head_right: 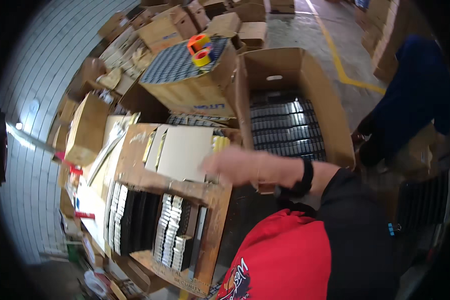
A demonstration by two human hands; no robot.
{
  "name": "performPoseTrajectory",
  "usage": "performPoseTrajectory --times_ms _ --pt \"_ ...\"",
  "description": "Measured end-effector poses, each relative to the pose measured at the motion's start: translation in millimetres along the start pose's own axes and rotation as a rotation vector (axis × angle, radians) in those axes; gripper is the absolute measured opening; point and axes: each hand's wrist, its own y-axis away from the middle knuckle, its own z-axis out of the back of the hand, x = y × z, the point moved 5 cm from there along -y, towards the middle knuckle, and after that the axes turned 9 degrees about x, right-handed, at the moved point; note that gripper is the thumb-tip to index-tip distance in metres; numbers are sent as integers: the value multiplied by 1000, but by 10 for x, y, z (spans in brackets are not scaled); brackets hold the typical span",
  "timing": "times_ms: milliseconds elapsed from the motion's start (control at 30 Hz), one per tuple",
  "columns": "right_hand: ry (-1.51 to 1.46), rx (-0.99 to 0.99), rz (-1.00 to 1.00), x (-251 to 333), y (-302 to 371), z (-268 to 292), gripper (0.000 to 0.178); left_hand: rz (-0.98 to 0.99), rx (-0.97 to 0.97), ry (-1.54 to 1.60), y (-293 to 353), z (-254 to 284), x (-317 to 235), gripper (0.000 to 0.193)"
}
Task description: The person repeatedly picks up small black rectangular items from a large cardboard box and places them onto a wooden table. The items are arranged in neat rows on the table surface. The person handles the items by hand, moving them in batches from the box to the table.
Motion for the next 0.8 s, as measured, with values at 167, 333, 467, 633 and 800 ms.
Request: performPoseTrajectory --times_ms 167,333,467,633,800 --pt "203 52 -938 -2085 1077 828 25 -574 450 -126 -83 -1940 -2037 31" --pt "-725 337 -1307 -3016 2166 168 27 -642 1211 135 617 -4141 -3372 21" --pt "-712 800 -1131 -2960 1967 -490 27 -970 1555 -102 1428 -5480 -3825 26" --pt "-393 157 -1218 -3749 1622 -505 32 -1181 1342 -1200 1917 -6580 -3391 21" --pt "-261 -249 -1275 -4518 1584 -105 33 -1076 1397 -1705 1798 -7084 -2441 22"
